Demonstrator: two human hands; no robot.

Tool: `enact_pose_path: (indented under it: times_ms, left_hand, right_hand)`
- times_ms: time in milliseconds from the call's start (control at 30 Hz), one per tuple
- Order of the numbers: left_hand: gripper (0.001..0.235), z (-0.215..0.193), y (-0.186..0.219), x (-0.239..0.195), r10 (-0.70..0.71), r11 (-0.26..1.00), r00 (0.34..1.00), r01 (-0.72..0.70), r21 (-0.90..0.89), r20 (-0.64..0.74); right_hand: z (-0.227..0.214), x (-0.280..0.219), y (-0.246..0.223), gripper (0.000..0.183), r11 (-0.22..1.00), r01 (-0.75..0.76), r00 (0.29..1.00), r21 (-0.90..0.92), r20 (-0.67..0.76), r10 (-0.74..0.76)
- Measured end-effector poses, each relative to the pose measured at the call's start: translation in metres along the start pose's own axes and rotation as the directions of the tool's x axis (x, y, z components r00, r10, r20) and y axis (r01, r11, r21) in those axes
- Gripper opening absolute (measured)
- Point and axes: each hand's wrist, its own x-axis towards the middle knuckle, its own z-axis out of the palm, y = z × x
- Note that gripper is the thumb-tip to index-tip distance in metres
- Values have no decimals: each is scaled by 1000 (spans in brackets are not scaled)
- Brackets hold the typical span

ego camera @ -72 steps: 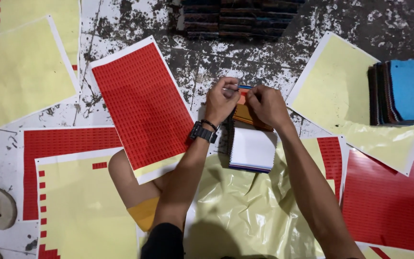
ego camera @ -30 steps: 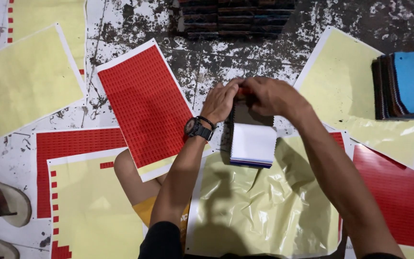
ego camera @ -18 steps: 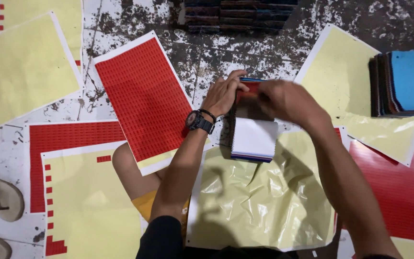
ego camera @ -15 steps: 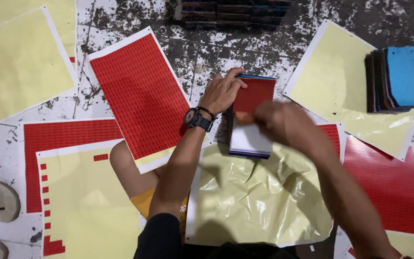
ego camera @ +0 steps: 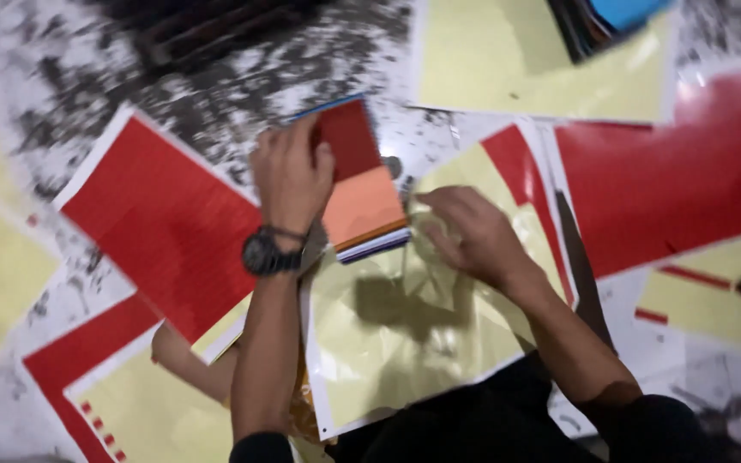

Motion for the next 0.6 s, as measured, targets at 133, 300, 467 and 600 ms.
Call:
enact_pose_path:
  times_ms: [133,300,467,600]
  left_hand:
    - [29,-16,94,-4,115,967,992,-125,-223,-58]
    - [32,58,183,-54,84,795,983,33,-605,164]
    - [63,97,214,-92,3,916,954,118,-384,299]
    - [60,101,219,-111,25,895,952,115,-431,306]
  right_hand:
    - [-52,-54,39,25,955,-296,936,-10,-202,288]
    - [-43,-89,65,39,884,-464,820,54,-351,452]
    - [-20,-100,56,33,827,-560,779,-44,-367,508]
    - [-30,-110,41,31,796,-602,722,62,-383,576]
